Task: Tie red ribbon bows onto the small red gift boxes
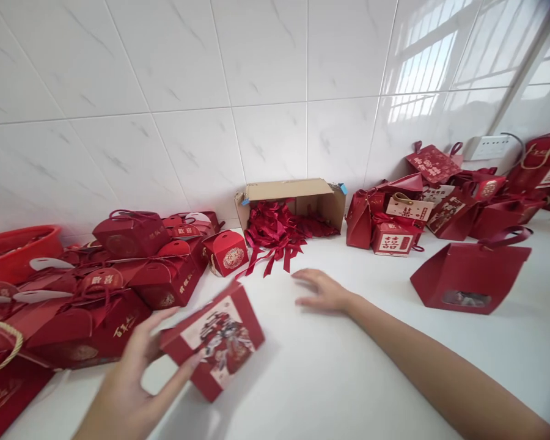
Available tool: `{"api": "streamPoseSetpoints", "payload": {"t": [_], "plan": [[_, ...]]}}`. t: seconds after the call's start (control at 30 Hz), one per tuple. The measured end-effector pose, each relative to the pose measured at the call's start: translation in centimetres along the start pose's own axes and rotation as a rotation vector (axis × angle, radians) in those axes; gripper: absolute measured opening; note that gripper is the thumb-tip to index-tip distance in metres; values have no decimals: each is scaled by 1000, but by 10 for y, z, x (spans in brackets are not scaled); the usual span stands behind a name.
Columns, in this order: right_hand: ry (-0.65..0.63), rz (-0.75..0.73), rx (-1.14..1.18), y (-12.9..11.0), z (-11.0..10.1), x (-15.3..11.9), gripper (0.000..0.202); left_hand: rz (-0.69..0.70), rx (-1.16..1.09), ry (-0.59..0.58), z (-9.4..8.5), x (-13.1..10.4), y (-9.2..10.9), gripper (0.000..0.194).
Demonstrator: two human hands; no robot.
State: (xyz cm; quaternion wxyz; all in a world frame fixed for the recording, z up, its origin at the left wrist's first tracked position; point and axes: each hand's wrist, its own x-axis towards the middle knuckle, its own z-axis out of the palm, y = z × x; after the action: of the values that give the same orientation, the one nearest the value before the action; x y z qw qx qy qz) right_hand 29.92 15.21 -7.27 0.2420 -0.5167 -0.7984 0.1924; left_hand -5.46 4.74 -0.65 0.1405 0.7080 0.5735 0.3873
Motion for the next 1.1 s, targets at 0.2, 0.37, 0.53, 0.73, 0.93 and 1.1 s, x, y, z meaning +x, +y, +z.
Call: {"api": "streamPoseSetpoints", "payload": {"t": [0.2,0.37,0.53,0.73,0.93,1.1], "plan": [[-235,-223,600,-18,6,-27,113,89,-234,-335,105,27,27,45],[114,60,700,15,-8,-12,82,213,63,-490,143,47,29,51],[797,625,200,62,-27,1,86,204,287,-568,145,44,22,59],[863,698,111,75,-21,6,93,283,311,-295,138,58,8,56],[909,361,-114,47,-21,-5,82,209,351,345,114,126,-35,92],[611,-94,-356,4,9,-4,72,98,284,359,115,152,-58,96]]}}
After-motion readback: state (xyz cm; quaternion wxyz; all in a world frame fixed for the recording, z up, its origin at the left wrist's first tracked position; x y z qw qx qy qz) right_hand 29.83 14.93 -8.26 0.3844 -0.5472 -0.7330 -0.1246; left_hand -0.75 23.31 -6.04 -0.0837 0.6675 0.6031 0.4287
